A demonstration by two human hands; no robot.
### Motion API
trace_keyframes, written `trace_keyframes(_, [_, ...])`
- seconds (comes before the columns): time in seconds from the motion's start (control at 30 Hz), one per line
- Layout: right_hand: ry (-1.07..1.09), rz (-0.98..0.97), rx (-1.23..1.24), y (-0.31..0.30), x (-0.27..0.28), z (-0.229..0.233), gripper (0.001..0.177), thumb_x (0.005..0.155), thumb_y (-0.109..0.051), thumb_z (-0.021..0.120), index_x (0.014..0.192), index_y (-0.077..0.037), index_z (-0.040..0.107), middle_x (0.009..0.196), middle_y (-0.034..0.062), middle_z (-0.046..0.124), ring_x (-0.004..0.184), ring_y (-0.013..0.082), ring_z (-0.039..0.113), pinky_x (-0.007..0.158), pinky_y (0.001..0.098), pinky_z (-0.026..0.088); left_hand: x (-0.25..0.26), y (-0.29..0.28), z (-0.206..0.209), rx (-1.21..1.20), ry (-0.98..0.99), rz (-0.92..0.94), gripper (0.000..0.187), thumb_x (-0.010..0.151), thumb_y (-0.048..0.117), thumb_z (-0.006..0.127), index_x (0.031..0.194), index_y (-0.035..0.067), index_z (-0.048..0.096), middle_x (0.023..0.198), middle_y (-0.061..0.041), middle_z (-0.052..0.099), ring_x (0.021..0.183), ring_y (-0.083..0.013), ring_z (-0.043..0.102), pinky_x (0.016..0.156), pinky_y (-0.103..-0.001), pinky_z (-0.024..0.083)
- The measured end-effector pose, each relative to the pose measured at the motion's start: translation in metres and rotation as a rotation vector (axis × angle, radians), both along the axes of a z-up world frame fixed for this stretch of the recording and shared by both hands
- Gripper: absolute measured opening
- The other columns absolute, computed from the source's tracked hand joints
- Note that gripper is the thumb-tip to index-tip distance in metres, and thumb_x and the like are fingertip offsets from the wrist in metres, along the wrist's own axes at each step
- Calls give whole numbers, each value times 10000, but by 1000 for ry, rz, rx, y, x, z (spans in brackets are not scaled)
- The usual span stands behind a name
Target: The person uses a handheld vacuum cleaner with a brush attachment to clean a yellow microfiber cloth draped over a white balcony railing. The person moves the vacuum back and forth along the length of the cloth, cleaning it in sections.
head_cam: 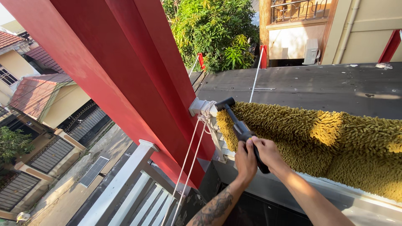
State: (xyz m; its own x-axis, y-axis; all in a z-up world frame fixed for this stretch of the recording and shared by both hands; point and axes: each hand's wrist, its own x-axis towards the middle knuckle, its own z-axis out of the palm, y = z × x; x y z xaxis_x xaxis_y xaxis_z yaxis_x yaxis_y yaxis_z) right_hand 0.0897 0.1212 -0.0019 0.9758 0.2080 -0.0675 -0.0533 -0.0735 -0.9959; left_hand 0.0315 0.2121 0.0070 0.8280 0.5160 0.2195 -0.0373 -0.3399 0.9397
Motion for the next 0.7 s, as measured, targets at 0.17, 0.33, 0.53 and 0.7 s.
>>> trace_keyframes(0.17, [35, 0, -27, 14, 19, 10, 497, 1025, -423, 575, 867, 33, 693, 631, 35, 551, 535, 149, 485, 501, 356, 416, 17, 16, 5, -18, 3, -57, 429, 1065, 417, 469, 912, 24, 550, 744, -190, 640, 669, -340, 625, 637, -458, 458])
trace_keyframes(0.33, [154, 37, 126, -23, -40, 9, 426, 999, -398, 547, 879, -27, 718, 623, 49, 579, 471, 151, 527, 436, 344, 415, -27, -1, 0, -96, 54, -151, 390, 1041, 416, 498, 934, 47, 569, 744, -157, 651, 663, -254, 643, 630, -418, 485])
trace_keyframes(0.53, [252, 14, 204, -12, -38, 16, 399, 1003, -380, 550, 892, -24, 692, 622, 63, 573, 437, 180, 525, 407, 362, 412, -26, 1, 4, -115, 66, -140, 377, 1038, 395, 509, 917, 45, 578, 704, -142, 639, 622, -218, 631, 602, -395, 489])
trace_keyframes(0.7, [249, 66, 223, 8, -4, 31, 417, 1019, -401, 546, 836, -34, 619, 600, 72, 550, 408, 194, 520, 394, 361, 420, 20, 25, 6, -215, 36, -172, 421, 1060, 389, 510, 879, 13, 568, 663, -100, 557, 578, -200, 554, 562, -392, 457])
